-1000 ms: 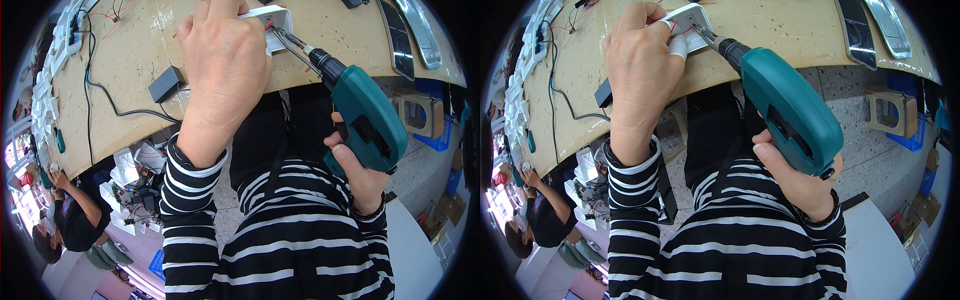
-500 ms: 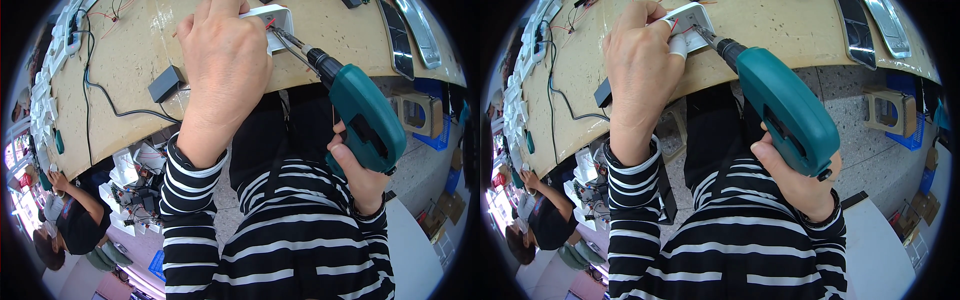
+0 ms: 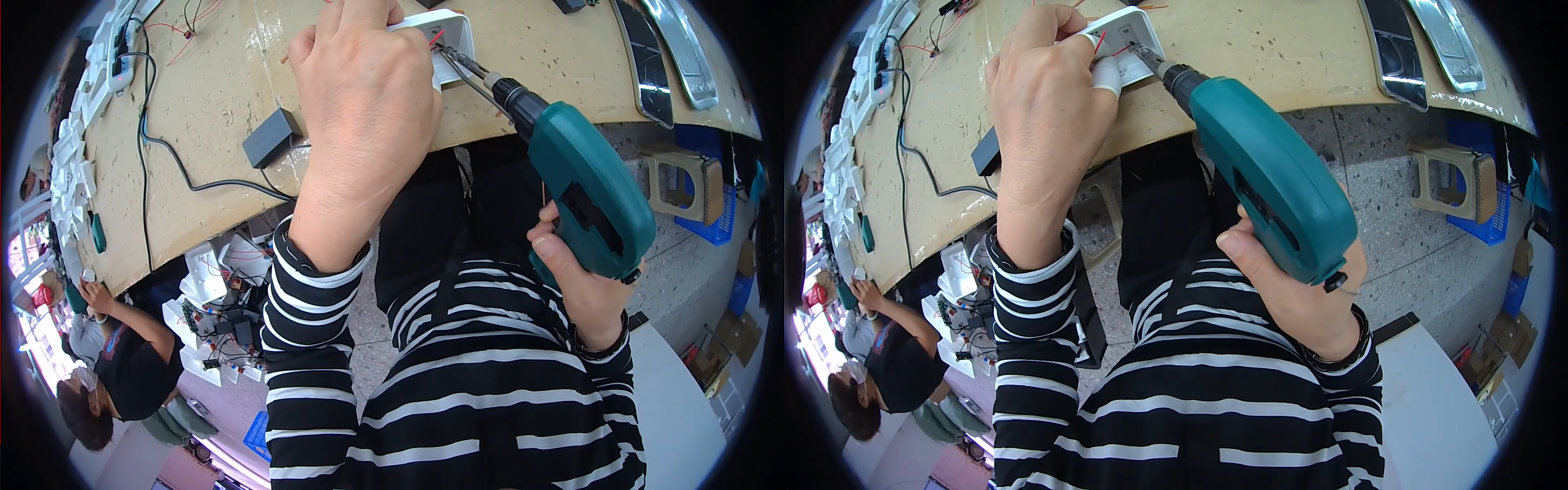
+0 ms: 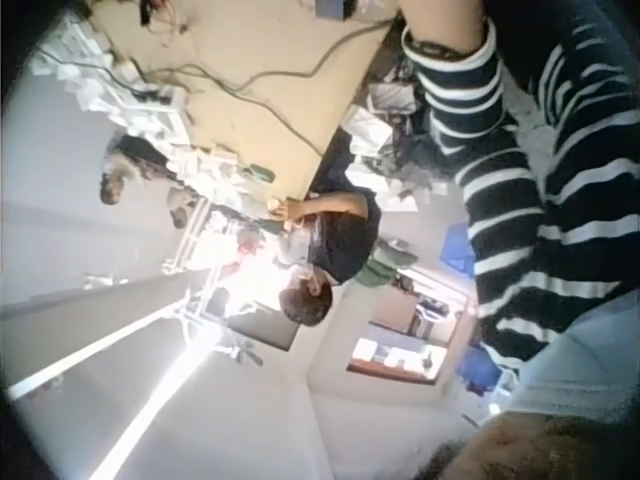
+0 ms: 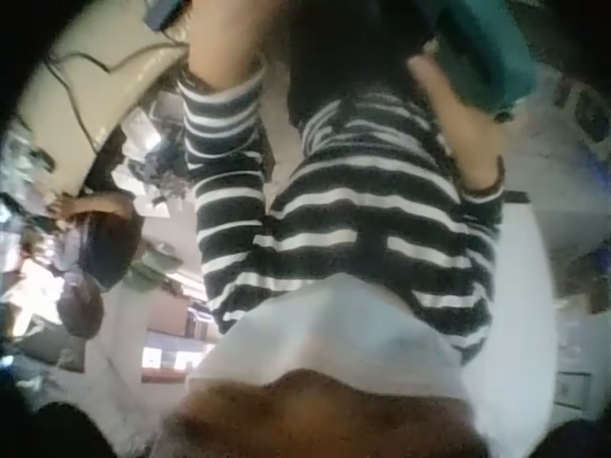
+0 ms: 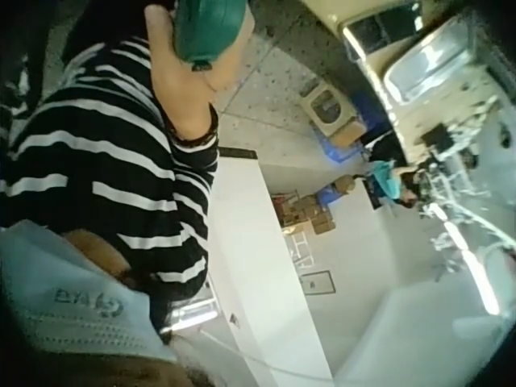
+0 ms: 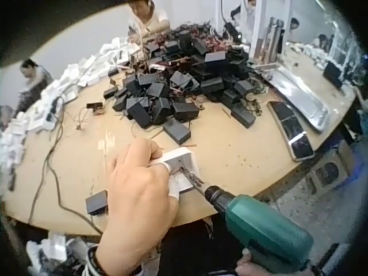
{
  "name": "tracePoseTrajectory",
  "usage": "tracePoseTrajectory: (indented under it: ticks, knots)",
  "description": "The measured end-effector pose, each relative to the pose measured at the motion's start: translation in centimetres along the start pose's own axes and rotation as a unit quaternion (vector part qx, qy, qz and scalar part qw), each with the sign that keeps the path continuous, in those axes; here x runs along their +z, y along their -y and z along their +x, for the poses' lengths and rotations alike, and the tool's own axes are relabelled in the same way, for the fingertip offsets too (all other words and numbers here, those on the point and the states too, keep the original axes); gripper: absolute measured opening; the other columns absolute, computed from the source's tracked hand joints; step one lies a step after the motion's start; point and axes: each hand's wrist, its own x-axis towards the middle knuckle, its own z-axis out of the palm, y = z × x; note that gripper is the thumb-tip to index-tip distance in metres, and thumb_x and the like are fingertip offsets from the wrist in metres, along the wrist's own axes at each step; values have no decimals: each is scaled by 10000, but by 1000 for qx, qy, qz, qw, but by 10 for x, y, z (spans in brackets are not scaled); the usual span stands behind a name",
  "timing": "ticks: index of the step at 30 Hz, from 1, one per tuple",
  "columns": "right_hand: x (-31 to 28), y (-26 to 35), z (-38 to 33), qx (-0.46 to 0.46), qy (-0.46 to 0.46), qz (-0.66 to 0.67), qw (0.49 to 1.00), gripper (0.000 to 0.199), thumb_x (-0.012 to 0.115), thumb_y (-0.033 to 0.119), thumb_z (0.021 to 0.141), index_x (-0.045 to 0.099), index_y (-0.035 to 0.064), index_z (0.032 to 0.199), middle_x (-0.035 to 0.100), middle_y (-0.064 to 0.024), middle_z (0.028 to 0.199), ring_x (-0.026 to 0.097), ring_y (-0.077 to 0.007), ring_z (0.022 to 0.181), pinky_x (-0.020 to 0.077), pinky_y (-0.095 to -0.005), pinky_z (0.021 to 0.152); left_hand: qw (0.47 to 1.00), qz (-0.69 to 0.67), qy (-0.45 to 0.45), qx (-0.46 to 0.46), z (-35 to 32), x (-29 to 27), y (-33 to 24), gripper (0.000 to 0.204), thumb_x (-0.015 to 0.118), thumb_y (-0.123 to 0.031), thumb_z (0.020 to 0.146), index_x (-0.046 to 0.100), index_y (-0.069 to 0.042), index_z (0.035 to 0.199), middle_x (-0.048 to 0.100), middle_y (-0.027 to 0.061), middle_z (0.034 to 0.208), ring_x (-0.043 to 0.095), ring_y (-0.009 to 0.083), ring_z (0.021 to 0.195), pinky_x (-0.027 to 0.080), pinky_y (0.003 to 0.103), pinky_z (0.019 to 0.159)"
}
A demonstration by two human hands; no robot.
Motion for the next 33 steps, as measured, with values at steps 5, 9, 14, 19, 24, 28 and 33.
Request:
tracePoseTrajectory:
  ticks: [5,9,14,19,24,28,33]
  knots:
    - [2,-2,0,1,-7,27,1000,380,652,-32,721,524,-26,1079,594,-106,920,602,-161,766,504,-277,709,1000,3,-1,-4,-1,0,1,46,539,15,587,547,38,625,518,131,835,498,288,816,345,358,768]
    - [0,-2,-1,6,-1,-12,1000,373,647,-33,727,524,-24,1079,594,-108,923,602,-163,773,501,-279,721,1000,-5,-5,-2,0,1,0,40,531,21,585,540,40,620,518,133,834,496,290,808,342,358,764]
    - [4,-2,-1,16,-2,66,998,404,639,-20,739,501,-24,1119,590,-125,958,607,-168,784,503,-289,730,1000,0,-1,1,0,-1,0,43,527,26,583,541,42,620,518,136,833,493,292,797,339,361,759]
    - [3,1,0,15,3,63,998,447,636,-15,742,476,-21,1159,583,-155,1010,611,-176,790,508,-296,734,1000,2,-5,-1,0,0,0,47,528,27,581,543,44,621,516,138,829,491,296,795,337,368,756]
    - [3,1,0,4,5,52,999,468,639,-5,745,464,-16,1178,577,-173,1046,615,-180,792,511,-301,731,1000,-1,-3,-5,0,0,0,40,529,26,588,543,44,621,515,137,821,491,298,787,340,366,750]
    - [3,-1,-1,0,4,62,998,494,644,17,750,445,-1,1202,570,-178,1069,615,-182,798,510,-298,730,1000,-6,-4,-5,0,1,-1,35,531,24,594,542,44,620,514,138,814,492,299,786,342,364,747]
    - [3,-2,-2,-7,3,64,998,510,643,28,755,431,8,1218,567,-174,1079,614,-179,805,508,-293,731,1000,-1,-7,-3,0,1,-1,37,530,25,593,543,45,621,514,138,814,492,299,789,342,364,752]
